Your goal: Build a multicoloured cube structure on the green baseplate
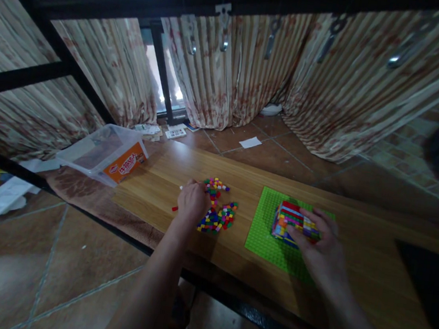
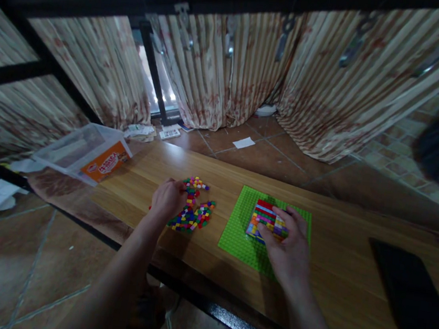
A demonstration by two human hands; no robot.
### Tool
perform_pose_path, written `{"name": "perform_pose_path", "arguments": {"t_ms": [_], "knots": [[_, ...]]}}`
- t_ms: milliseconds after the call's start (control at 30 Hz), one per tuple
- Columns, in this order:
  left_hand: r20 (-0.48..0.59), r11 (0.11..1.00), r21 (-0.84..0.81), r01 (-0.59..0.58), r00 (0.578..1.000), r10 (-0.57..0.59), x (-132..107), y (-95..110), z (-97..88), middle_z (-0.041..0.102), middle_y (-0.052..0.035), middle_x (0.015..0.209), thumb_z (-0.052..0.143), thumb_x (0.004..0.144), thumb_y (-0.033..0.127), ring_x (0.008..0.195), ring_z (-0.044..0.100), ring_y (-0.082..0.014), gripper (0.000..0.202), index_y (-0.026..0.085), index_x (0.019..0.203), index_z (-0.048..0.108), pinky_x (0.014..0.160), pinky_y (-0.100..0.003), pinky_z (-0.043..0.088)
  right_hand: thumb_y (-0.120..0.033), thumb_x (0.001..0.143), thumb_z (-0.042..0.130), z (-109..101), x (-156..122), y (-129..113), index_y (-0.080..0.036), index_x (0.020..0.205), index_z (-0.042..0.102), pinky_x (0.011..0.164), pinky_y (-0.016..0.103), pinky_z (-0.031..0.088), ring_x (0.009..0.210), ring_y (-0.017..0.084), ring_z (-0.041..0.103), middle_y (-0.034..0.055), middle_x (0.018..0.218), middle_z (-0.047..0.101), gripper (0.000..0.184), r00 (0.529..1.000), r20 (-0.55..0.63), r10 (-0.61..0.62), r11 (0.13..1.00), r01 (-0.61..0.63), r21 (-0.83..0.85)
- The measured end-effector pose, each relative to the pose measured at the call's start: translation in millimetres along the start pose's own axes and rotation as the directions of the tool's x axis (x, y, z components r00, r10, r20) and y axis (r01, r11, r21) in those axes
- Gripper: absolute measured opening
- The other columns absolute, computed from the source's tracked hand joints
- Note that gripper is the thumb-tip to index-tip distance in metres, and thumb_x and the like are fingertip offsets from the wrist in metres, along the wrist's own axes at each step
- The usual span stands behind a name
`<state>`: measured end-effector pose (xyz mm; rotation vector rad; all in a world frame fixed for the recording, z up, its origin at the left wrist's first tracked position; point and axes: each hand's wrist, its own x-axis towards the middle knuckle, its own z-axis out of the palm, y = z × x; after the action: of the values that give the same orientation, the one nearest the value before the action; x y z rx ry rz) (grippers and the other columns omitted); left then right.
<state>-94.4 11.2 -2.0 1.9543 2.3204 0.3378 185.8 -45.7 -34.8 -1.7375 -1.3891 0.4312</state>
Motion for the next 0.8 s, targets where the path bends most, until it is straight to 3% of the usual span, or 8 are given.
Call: {"name": "perform_pose_path", "arguments": {"t_ms": [233, 467, 667, 800], "knots": [[0.006, 0.999, -0.022, 0.033, 0.999, -0.032, 4.1, -2.4, 8.1, 0.066, -0.0123, 0.103, 0.044, 0.085, 0.015, 0.093, 0.065, -0.0234, 0.029, 0.019, 0.091, 0.072, 0.082, -0.033, 0.051, -0.059, 0.072, 0.065, -0.9, -0.5, -2.8, -0.022, 0.112, 0.068, 0.11, 0.048, 0.036, 0.126, 0.03, 0.05, 0.0103, 0.137, 0.05, 0.054, 1.0, -0.001, -0.01, 1.0, 0.01, 0.006], [-0.042, 1.0, 0.008, 0.0, 0.999, 0.0, 2.5, -1.7, 13.4, 0.064, -0.0137, 0.105, 0.046, 0.085, 0.014, 0.103, 0.062, -0.0246, 0.026, 0.015, 0.096, 0.069, 0.09, -0.034, 0.048, -0.06, 0.073, 0.063, 0.5, -0.5, -3.1, -0.023, 0.111, 0.068, 0.109, 0.047, 0.038, 0.127, 0.03, 0.049, 0.01, 0.135, 0.05, 0.053, 0.999, -0.014, -0.031, 0.999, 0.032, 0.022], [-0.075, 0.996, -0.088, 0.008, 0.997, -0.014, 3.2, 2.9, 1.8, 0.064, -0.0145, 0.111, 0.041, 0.089, 0.015, 0.108, 0.061, -0.0254, 0.028, 0.014, 0.103, 0.066, 0.094, -0.035, 0.047, -0.057, 0.076, 0.063, 0.3, -1.5, -4.8, -0.024, 0.111, 0.068, 0.112, 0.046, 0.035, 0.129, 0.028, 0.048, 0.0096, 0.136, 0.049, 0.049, 0.998, -0.009, -0.057, 0.997, 0.057, 0.043], [-0.066, 0.974, -0.224, 0.028, 0.997, -0.043, -2.0, 12.8, -8.5, 0.069, -0.012, 0.105, 0.04, 0.092, 0.017, 0.104, 0.065, -0.0254, 0.027, 0.016, 0.106, 0.063, 0.09, -0.035, 0.048, -0.056, 0.076, 0.065, 1.0, -2.5, -3.6, -0.023, 0.112, 0.068, 0.112, 0.047, 0.035, 0.129, 0.028, 0.048, 0.01, 0.137, 0.048, 0.049, 0.998, -0.012, -0.061, 0.996, 0.062, 0.064]]}}
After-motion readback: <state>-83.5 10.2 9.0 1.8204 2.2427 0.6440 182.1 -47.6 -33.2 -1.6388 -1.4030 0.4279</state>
